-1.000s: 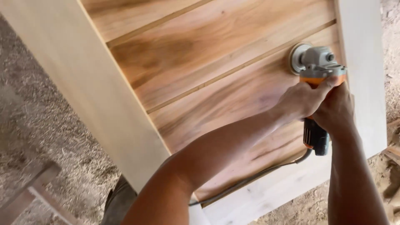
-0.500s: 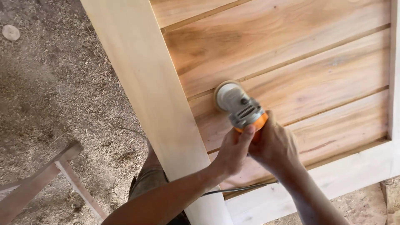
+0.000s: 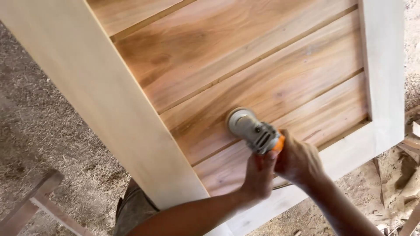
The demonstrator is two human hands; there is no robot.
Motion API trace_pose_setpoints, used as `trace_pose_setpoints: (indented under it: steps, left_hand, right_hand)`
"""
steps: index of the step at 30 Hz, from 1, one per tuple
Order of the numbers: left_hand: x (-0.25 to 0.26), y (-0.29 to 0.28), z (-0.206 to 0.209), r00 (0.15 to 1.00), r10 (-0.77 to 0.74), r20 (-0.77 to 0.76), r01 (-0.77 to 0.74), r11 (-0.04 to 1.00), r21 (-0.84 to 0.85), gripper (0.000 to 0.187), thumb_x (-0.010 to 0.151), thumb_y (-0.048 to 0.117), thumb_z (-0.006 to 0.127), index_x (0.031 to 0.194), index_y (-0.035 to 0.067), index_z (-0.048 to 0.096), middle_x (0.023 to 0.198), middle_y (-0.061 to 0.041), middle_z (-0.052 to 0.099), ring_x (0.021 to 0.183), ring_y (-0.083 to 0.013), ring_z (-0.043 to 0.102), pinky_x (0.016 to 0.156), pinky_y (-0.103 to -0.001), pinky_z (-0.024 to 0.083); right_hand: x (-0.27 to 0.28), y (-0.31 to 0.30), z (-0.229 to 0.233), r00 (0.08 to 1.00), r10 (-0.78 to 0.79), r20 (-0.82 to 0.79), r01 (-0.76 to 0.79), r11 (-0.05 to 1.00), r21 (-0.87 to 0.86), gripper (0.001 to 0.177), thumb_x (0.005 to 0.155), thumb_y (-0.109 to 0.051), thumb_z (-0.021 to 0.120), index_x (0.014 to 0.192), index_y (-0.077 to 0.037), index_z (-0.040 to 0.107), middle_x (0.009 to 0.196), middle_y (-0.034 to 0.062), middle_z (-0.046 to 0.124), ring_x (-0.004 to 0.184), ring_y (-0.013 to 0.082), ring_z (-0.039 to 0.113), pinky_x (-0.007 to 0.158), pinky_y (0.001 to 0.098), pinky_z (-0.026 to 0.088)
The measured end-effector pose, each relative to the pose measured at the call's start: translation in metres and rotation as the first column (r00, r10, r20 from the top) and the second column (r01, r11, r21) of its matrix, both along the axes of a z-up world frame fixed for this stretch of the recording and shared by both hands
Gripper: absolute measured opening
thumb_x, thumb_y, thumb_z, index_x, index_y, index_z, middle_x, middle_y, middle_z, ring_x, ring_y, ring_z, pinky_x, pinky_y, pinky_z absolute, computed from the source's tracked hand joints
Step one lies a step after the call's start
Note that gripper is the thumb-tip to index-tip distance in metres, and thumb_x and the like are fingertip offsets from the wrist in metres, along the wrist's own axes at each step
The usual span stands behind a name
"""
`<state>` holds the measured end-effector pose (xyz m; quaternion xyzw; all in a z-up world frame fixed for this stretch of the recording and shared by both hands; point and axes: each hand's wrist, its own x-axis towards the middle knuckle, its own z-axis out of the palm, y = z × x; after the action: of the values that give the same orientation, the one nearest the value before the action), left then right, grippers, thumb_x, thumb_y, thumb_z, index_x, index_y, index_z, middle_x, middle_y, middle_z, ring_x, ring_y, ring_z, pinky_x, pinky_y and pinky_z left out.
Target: Sanding a wooden door panel using an electric angle grinder with a sanding disc attachment.
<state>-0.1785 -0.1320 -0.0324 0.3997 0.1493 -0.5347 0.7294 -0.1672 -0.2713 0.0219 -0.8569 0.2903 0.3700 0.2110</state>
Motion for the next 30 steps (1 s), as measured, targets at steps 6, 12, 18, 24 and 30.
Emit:
trace_pose_setpoints:
  steps: [6, 12, 18, 24, 30]
  left_hand:
    - [0.016, -0.097, -0.004, 0.963, -0.257, 0.078, 0.256, 0.966, 0.011, 0.074, 0.101, 0.067, 0.050, 0.136, 0.002, 0.056, 0.102, -0.013, 0.068, 0.092, -0.0224, 0.063, 0.079, -0.040, 0.051]
    - [0.037, -0.206, -0.016, 0.855, -0.465, 0.228, 0.453, 0.885, 0.110, 0.087, 0.089, 0.079, 0.044, 0.125, 0.001, 0.062, 0.103, -0.018, 0.075, 0.097, -0.0281, 0.073, 0.081, -0.040, 0.056]
    - [0.064, -0.277, -0.042, 0.650, -0.695, 0.308, 0.679, 0.713, 0.176, 0.102, 0.084, 0.086, 0.028, 0.101, -0.001, 0.076, 0.088, -0.019, 0.079, 0.087, -0.0307, 0.078, 0.073, -0.043, 0.060]
    - [0.098, -0.187, -0.034, 0.745, -0.604, 0.281, 0.567, 0.797, 0.208, 0.096, 0.085, 0.084, 0.037, 0.110, -0.002, 0.072, 0.092, -0.019, 0.077, 0.094, -0.0316, 0.075, 0.079, -0.044, 0.058]
    - [0.104, -0.015, 0.001, 0.946, -0.285, 0.152, 0.278, 0.958, 0.069, 0.069, 0.101, 0.063, 0.049, 0.126, 0.001, 0.063, 0.104, -0.009, 0.070, 0.098, -0.0182, 0.063, 0.086, -0.037, 0.052]
  right_hand:
    - [-0.022, -0.075, -0.001, 0.990, -0.130, 0.054, 0.137, 0.973, -0.186, 0.059, 0.081, -0.033, 0.079, 0.119, 0.002, 0.050, 0.081, 0.0227, 0.071, 0.062, 0.0388, 0.069, 0.054, 0.0482, 0.056]
    - [-0.052, -0.165, -0.017, 0.961, -0.192, 0.200, 0.246, 0.923, -0.296, 0.053, 0.088, -0.026, 0.076, 0.127, 0.000, 0.052, 0.093, 0.0234, 0.072, 0.079, 0.0426, 0.073, 0.064, 0.0505, 0.058]
    - [-0.031, -0.206, -0.029, 0.922, -0.191, 0.336, 0.285, 0.923, -0.259, 0.058, 0.083, -0.023, 0.081, 0.131, -0.001, 0.057, 0.103, 0.0204, 0.073, 0.089, 0.0399, 0.074, 0.073, 0.0491, 0.060]
    - [0.015, -0.132, -0.027, 0.901, -0.186, 0.392, 0.287, 0.933, -0.217, 0.055, 0.087, -0.028, 0.080, 0.129, 0.000, 0.058, 0.104, 0.0233, 0.072, 0.092, 0.0444, 0.071, 0.074, 0.0532, 0.057]
    - [0.056, 0.007, -0.004, 0.948, -0.318, 0.035, 0.319, 0.931, -0.177, 0.055, 0.083, -0.039, 0.076, 0.120, -0.004, 0.054, 0.088, 0.0265, 0.073, 0.080, 0.0475, 0.071, 0.066, 0.0564, 0.057]
